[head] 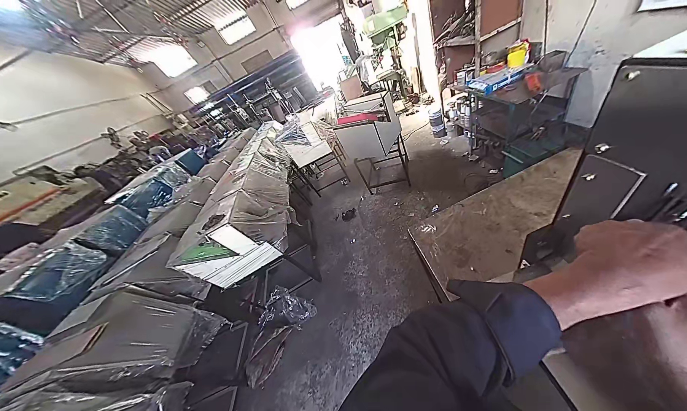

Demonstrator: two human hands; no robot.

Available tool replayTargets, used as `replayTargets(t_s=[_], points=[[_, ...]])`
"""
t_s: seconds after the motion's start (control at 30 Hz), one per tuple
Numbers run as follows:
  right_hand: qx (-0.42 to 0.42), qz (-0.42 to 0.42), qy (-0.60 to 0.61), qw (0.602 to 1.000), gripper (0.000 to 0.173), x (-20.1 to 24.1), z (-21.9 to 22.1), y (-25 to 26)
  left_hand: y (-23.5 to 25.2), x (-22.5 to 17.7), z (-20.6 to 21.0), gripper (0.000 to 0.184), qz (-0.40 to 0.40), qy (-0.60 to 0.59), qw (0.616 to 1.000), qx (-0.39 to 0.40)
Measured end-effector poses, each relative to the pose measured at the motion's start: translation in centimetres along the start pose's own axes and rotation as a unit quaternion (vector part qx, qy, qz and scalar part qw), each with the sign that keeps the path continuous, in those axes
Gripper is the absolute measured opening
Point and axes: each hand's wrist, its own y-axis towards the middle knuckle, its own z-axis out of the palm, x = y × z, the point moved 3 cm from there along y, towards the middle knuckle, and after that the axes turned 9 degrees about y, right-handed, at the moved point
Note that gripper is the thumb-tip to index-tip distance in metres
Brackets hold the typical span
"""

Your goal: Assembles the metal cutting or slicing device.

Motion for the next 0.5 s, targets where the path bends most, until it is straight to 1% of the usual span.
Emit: replayTargets(t_s=[0.03, 0.07, 0.13, 0.2, 0.23, 0.33, 0.37, 0.4, 0.43, 0.47, 0.5], points=[[0.014, -0.032, -0.007, 0.999, 0.066, -0.7, -0.2, -0.1, 0.1, 0.0, 0.3, 0.023, -0.003, 0.002, 1.0, 0.002], [0.001, -0.034, 0.012, 0.999, 0.064, 0.0, 0.1, -0.4, 0.1, -0.1, 0.5, 0.023, -0.004, 0.005, 1.0, 0.0], [-0.024, 0.014, 0.053, 0.998, 0.058, 2.3, 0.7, -0.8, 0.2, -0.4, 0.9, 0.024, 0.001, 0.016, 1.0, -0.015], [-0.017, 0.062, 0.031, 0.997, 0.053, 4.0, 0.9, -1.0, 0.4, -0.4, 1.4, 0.025, 0.001, 0.022, 0.999, -0.031], [-0.01, 0.065, 0.014, 0.998, 0.052, 3.8, 0.7, -1.0, 0.4, -0.4, 1.6, 0.025, -0.001, 0.016, 0.999, -0.027], [0.017, -0.004, 0.016, 1.0, 0.054, 0.3, -0.2, -0.7, 0.7, -0.4, 1.8, 0.023, -0.006, 0.011, 1.0, -0.006], [0.022, 0.034, 0.035, 0.999, 0.051, 0.9, -0.2, -0.9, 0.7, -0.5, 1.7, 0.024, -0.008, 0.012, 1.0, -0.001], [0.015, 0.082, 0.054, 0.995, 0.044, 2.0, 0.0, -1.0, 0.8, -0.7, 1.6, 0.023, -0.01, 0.012, 1.0, 0.001], [0.001, 0.11, 0.065, 0.992, 0.039, 2.5, 0.1, -0.8, 1.0, -0.9, 1.5, 0.022, -0.014, 0.011, 1.0, 0.003], [-0.003, 0.115, 0.069, 0.991, 0.038, 2.6, 0.2, -0.7, 0.9, -1.0, 1.3, 0.022, -0.016, 0.007, 1.0, 0.007], [0.004, 0.106, 0.077, 0.991, 0.04, 2.7, 0.3, -0.6, 0.9, -1.0, 1.2, 0.021, -0.017, 0.006, 1.0, 0.008]])
